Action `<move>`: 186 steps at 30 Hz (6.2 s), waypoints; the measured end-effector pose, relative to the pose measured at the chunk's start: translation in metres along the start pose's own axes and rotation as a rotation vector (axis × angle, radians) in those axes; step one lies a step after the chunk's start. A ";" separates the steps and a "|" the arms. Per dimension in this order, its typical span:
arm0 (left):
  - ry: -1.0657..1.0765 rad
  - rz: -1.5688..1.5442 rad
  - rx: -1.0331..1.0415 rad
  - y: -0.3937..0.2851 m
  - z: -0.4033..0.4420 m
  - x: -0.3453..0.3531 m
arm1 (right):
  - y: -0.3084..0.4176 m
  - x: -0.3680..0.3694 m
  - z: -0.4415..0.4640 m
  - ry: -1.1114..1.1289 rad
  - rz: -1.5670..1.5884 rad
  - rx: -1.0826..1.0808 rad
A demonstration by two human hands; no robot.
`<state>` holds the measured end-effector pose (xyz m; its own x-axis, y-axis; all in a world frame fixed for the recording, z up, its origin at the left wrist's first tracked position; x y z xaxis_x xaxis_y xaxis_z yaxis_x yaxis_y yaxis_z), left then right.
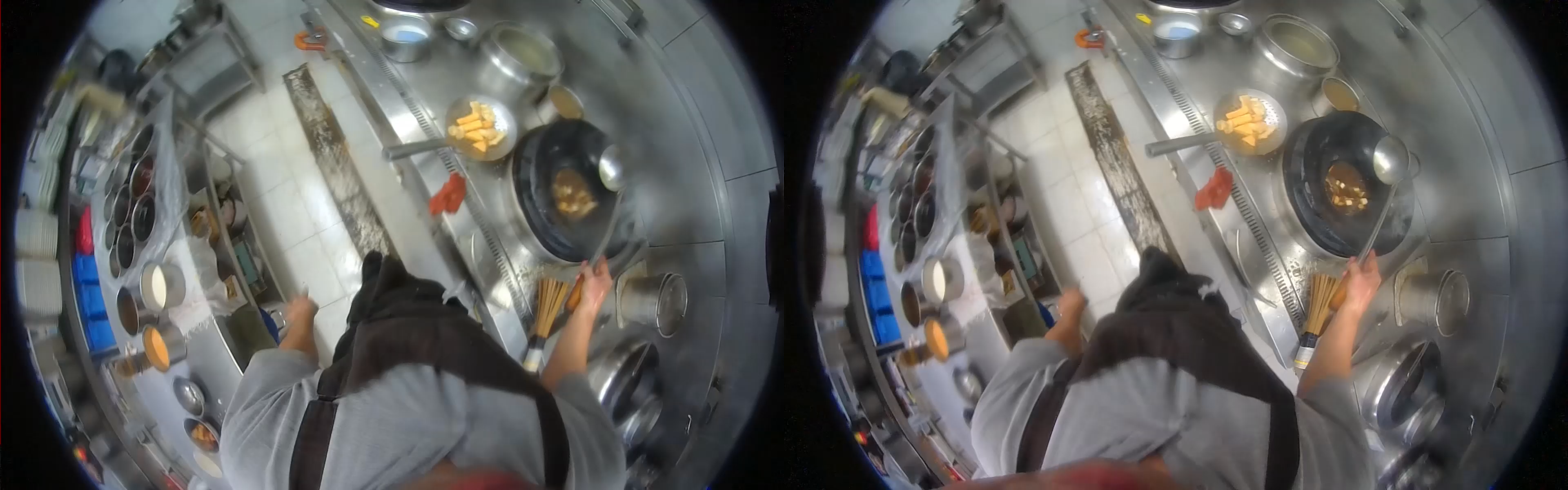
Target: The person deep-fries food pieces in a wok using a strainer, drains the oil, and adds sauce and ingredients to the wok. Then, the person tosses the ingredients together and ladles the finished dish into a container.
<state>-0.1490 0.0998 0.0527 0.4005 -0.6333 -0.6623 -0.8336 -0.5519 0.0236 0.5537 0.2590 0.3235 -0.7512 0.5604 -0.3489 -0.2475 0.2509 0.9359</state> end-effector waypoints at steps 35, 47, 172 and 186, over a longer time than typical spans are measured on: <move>-0.759 0.339 1.101 -0.890 0.174 -0.512 | 0.066 0.092 -0.096 -0.666 -0.072 0.358; -1.057 0.234 1.263 -0.814 0.183 -0.564 | 0.122 0.083 -0.096 -0.403 -0.711 0.523; 0.332 -0.332 1.252 -0.475 -0.143 -0.208 | -0.023 0.008 -0.035 0.052 -0.556 -0.031; -0.300 0.208 1.866 -0.582 -0.242 -0.150 | 0.003 0.009 -0.040 0.086 -0.678 0.122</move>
<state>0.3687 0.3848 0.3198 0.3549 -0.3886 -0.8503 -0.2251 0.8473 -0.4811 0.5219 0.2335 0.3250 -0.5024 0.1852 -0.8446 -0.6125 0.6132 0.4988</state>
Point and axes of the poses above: each hand's wrist, its own z-axis towards the middle knuckle, its own x-axis out of the palm, y = z × x, the point moved 9 cm from there along z, towards the middle knuckle, and after that the axes turned 1 degree about -x, right-handed, at the moved point
